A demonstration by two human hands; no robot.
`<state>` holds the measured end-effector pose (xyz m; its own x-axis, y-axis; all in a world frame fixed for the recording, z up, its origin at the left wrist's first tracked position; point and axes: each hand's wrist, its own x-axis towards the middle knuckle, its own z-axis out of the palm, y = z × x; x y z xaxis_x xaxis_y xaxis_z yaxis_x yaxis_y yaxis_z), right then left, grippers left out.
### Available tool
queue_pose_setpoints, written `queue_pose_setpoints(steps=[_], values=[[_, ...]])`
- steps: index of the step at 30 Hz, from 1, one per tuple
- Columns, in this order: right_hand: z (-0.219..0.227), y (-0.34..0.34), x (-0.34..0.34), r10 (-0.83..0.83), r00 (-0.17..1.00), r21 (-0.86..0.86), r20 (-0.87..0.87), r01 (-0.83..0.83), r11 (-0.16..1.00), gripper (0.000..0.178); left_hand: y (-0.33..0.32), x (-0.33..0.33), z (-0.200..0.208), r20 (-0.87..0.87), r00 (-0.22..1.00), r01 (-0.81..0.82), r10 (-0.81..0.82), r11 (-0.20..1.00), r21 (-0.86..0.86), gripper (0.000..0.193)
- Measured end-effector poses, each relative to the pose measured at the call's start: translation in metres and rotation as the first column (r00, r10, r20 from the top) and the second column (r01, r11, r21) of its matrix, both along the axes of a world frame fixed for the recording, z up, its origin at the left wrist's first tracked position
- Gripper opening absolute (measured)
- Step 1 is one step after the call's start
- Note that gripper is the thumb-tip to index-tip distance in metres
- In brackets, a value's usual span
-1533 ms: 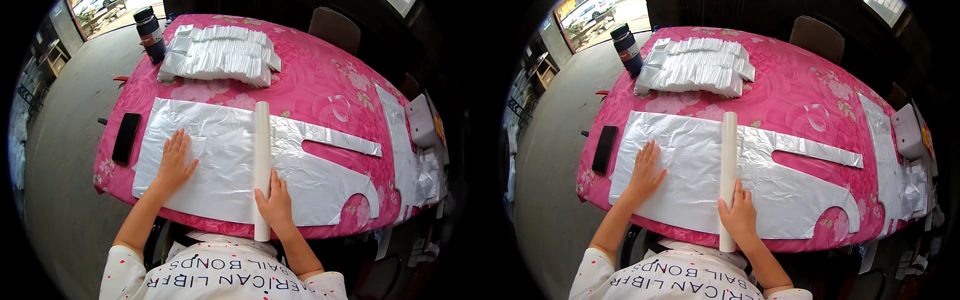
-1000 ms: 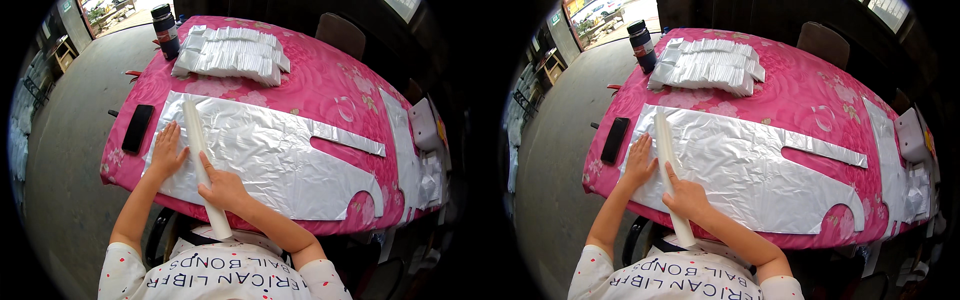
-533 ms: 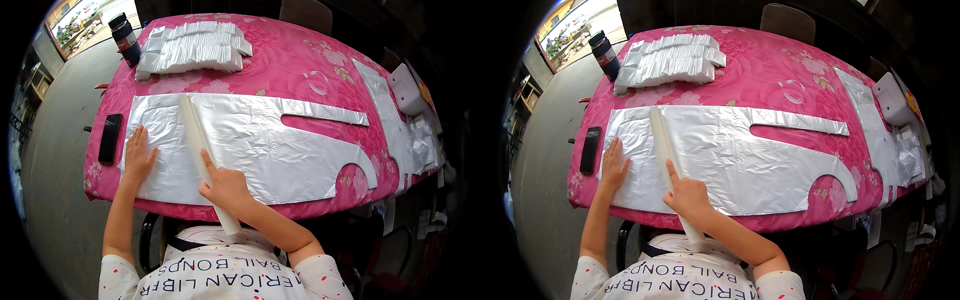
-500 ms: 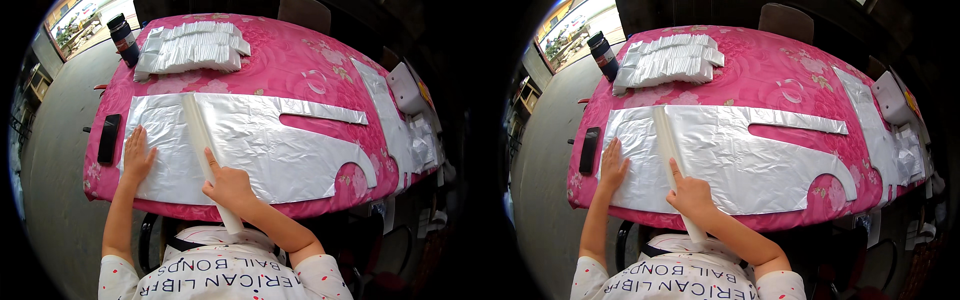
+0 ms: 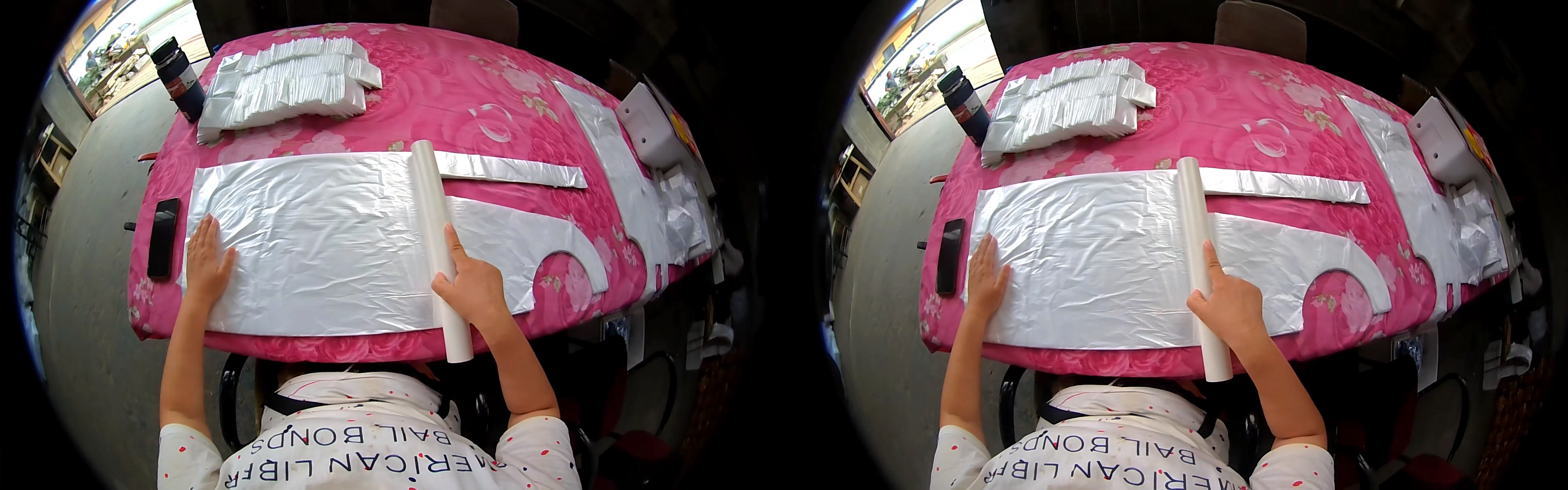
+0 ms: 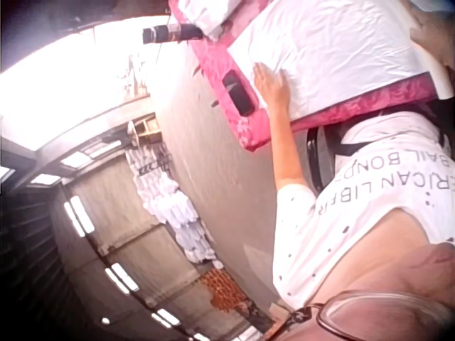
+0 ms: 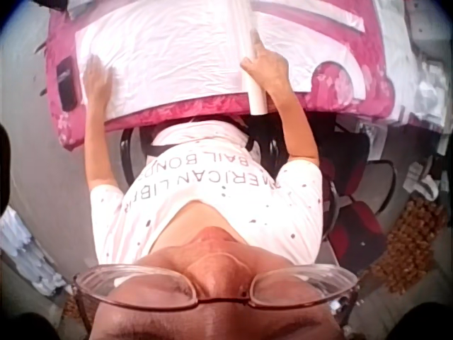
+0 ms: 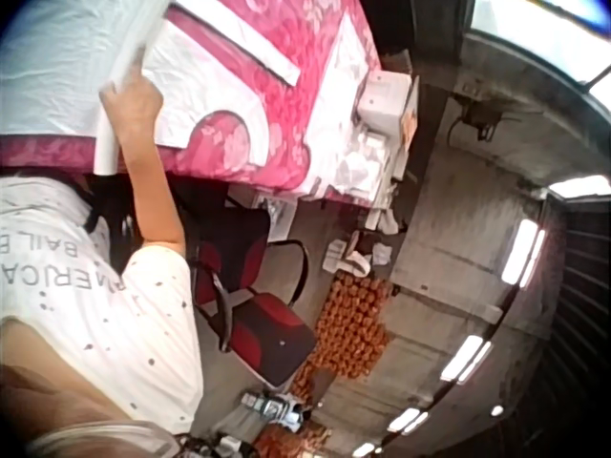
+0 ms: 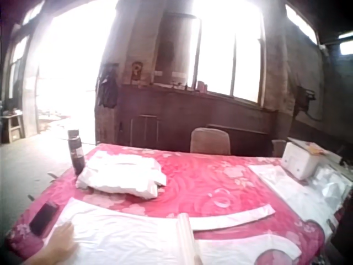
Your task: The person repeatedly unrolls a sheet of clear plastic wrap, places a small white rectangular item on it, folds the wrap around the item, and sets the wrapped unit aside. The person continues this process with multiple items on a pink tablecloth.
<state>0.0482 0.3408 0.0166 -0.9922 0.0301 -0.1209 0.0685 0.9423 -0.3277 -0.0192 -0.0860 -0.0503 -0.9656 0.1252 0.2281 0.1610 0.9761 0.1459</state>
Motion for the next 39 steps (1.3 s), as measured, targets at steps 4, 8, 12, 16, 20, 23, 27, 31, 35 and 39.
queue_pose_setpoints(steps=[4, 8, 12, 16, 20, 23, 27, 31, 35, 39], values=[[0.004, 0.038, 0.0, -0.125, 0.992, 0.054, 0.031, 0.123, 0.991, 0.079, 0.0, 0.001, 0.002, -0.002, 1.0, 0.001, -0.001, 1.0, 0.0, 0.063], [-0.005, 0.081, 0.001, -0.199, 0.98, 0.026, -0.022, 0.2, 0.98, 0.079, 0.001, 0.002, 0.003, 0.005, 1.0, 0.004, -0.004, 1.0, -0.001, 0.061], [-0.01, 0.103, 0.001, -0.2, 0.979, -0.188, -0.031, 0.191, 0.963, 0.078, -0.001, 0.0, 0.001, -0.009, 1.0, 0.012, -0.012, 0.999, -0.042, 0.064], [-0.013, 0.081, 0.015, -0.151, 0.988, -0.41, -0.042, 0.121, 0.904, 0.076, 0.032, 0.001, 0.015, -0.115, 0.981, 0.152, -0.158, 0.987, -0.06, 0.066], [-0.006, 0.035, 0.026, 0.057, 0.998, -0.473, -0.007, -0.053, 0.88, 0.079, 0.127, 0.015, 0.032, -0.001, 0.879, 0.465, -0.478, 0.856, 0.227, 0.072], [-0.015, 0.011, 0.03, 0.203, 0.979, -0.203, -0.031, -0.205, 0.957, 0.077, 0.195, 0.027, 0.036, 0.059, 0.692, 0.668, -0.719, 0.67, 0.323, 0.076], [-0.012, 0.029, 0.022, 0.177, 0.965, -0.029, -0.191, -0.186, 0.982, 0.067, 0.246, 0.039, 0.028, 0.007, 0.585, 0.745, -0.811, 0.541, 0.39, 0.075], [-0.05, 0.108, 0.015, 0.216, 0.911, 0.109, -0.351, -0.189, 0.976, 0.056, 0.267, 0.038, 0.032, 0.074, 0.59, 0.752, -0.804, 0.58, 0.313, 0.071], [-0.055, 0.189, 0.021, 0.042, 0.937, 0.066, -0.347, -0.02, 0.998, 0.051, 0.273, 0.037, 0.032, 0.094, 0.584, 0.756, -0.806, 0.583, 0.298, 0.069], [-0.071, 0.28, 0.04, -0.21, 0.874, 0.064, -0.438, 0.263, 0.963, 0.042, 0.276, 0.036, 0.033, 0.083, 0.579, 0.76, -0.811, 0.574, 0.306, 0.068]])
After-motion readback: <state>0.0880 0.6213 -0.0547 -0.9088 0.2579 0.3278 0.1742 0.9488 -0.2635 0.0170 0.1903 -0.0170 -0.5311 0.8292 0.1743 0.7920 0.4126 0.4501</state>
